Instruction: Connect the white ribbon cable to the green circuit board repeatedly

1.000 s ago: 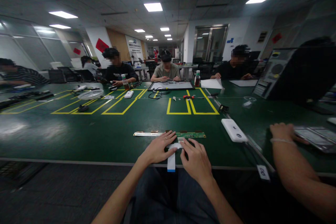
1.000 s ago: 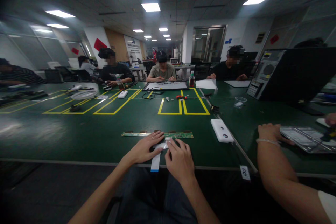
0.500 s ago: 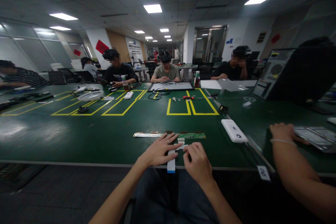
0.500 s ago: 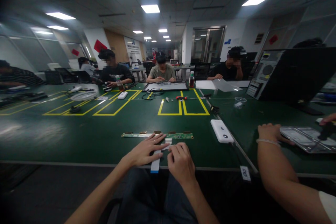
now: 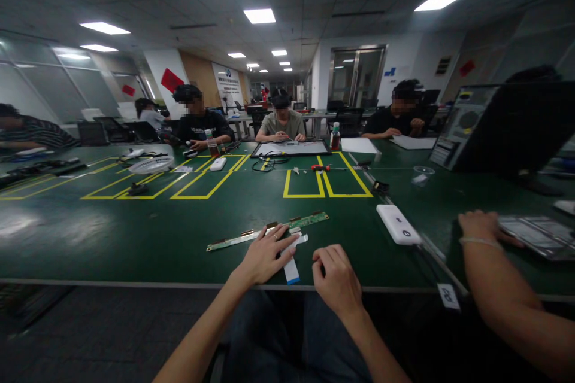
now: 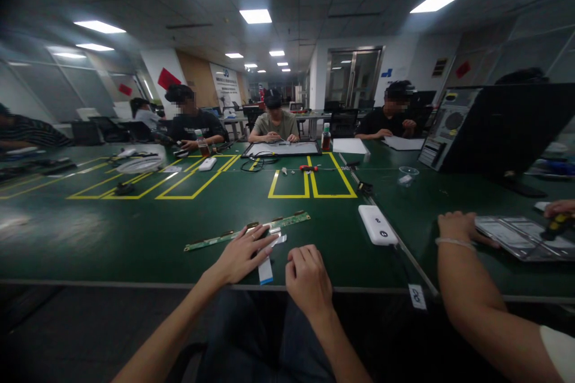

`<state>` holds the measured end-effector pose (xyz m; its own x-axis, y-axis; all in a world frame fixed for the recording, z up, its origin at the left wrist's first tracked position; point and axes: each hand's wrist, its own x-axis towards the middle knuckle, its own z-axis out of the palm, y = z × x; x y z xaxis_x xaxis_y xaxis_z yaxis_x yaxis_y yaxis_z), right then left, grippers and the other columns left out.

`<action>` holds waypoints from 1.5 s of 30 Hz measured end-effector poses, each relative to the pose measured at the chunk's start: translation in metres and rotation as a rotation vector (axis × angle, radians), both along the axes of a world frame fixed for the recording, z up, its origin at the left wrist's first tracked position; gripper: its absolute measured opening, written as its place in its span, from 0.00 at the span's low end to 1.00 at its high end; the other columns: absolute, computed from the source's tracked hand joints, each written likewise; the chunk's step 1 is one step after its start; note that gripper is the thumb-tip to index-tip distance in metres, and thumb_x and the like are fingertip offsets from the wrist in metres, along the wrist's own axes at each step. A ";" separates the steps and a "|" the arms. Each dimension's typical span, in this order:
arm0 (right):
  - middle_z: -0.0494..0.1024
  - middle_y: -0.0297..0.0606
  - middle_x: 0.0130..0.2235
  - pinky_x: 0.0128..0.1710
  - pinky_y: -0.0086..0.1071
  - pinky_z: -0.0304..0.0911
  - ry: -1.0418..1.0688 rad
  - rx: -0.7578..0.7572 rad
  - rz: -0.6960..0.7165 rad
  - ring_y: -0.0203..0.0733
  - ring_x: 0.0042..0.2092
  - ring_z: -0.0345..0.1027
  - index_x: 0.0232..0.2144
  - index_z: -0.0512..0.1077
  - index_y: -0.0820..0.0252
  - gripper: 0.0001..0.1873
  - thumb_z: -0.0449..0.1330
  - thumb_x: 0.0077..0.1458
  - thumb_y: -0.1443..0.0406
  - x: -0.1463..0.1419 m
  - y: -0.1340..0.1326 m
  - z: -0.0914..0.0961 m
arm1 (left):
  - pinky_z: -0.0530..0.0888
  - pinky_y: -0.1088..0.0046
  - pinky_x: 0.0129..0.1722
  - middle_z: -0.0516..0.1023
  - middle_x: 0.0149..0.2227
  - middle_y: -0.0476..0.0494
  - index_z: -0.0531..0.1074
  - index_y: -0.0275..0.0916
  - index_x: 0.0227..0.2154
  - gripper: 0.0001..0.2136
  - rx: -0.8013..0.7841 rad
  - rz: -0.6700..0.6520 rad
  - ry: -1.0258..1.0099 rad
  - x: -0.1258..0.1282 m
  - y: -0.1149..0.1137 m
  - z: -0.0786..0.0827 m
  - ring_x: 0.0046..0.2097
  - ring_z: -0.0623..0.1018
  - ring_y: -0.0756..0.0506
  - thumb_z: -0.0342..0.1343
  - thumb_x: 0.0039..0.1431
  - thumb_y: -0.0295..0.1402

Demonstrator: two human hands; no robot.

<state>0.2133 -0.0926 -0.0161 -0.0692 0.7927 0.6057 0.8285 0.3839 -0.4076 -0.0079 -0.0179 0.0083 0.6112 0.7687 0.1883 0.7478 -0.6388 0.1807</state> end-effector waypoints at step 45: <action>0.75 0.39 0.38 0.46 0.39 0.64 -0.009 -0.003 0.005 0.46 0.44 0.68 0.35 0.72 0.55 0.11 0.53 0.60 0.75 -0.002 -0.004 0.005 | 0.63 0.46 0.62 0.67 0.67 0.29 0.63 0.39 0.69 0.30 -0.020 1.098 0.225 -0.312 0.030 -0.019 0.66 0.66 0.23 0.38 0.72 0.47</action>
